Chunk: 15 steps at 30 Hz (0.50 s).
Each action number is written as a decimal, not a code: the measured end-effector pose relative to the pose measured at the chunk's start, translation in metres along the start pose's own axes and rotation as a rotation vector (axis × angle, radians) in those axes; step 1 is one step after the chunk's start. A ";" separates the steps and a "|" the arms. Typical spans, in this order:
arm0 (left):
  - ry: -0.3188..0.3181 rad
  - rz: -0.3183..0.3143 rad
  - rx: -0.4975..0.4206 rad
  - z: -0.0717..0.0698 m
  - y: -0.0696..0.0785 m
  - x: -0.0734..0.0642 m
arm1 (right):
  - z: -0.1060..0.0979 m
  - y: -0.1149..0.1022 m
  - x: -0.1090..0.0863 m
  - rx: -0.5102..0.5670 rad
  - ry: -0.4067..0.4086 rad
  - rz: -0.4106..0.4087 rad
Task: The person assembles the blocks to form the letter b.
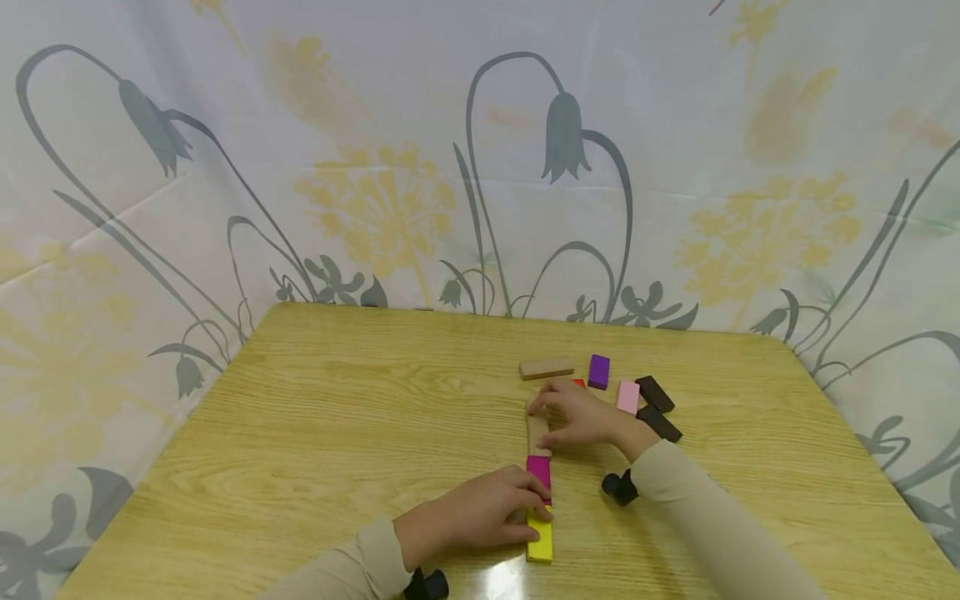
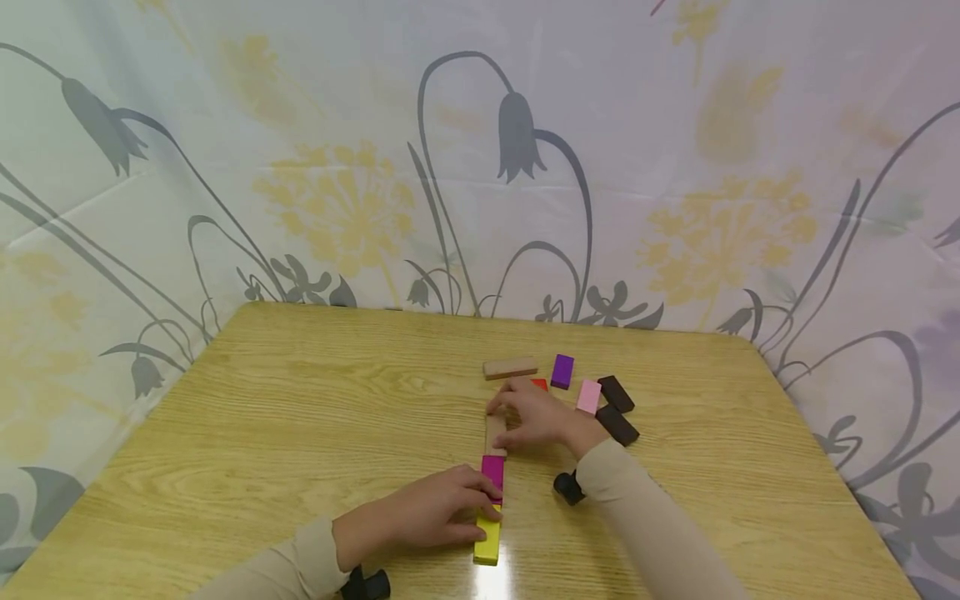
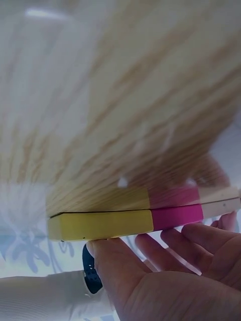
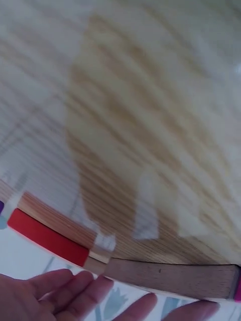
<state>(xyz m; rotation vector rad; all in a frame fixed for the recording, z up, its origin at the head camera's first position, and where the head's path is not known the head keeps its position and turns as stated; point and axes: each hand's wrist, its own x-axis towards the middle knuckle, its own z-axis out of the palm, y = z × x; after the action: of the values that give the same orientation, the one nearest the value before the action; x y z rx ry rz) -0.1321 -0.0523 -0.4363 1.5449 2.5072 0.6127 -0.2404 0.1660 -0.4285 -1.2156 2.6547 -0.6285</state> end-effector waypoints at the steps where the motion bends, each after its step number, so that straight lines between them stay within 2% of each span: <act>1: -0.002 -0.001 -0.001 0.000 0.000 0.000 | 0.000 -0.001 0.000 0.004 -0.003 0.010; 7: -0.004 -0.003 0.003 -0.001 0.003 -0.001 | 0.002 -0.008 0.001 0.016 0.014 0.042; 15: 0.004 -0.004 0.022 0.001 0.005 -0.003 | 0.004 -0.013 0.002 0.040 0.012 0.038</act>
<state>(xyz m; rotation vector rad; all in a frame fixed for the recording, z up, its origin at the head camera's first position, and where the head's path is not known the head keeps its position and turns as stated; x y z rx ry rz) -0.1258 -0.0527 -0.4356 1.5478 2.5273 0.5900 -0.2311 0.1559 -0.4264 -1.1515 2.6551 -0.6812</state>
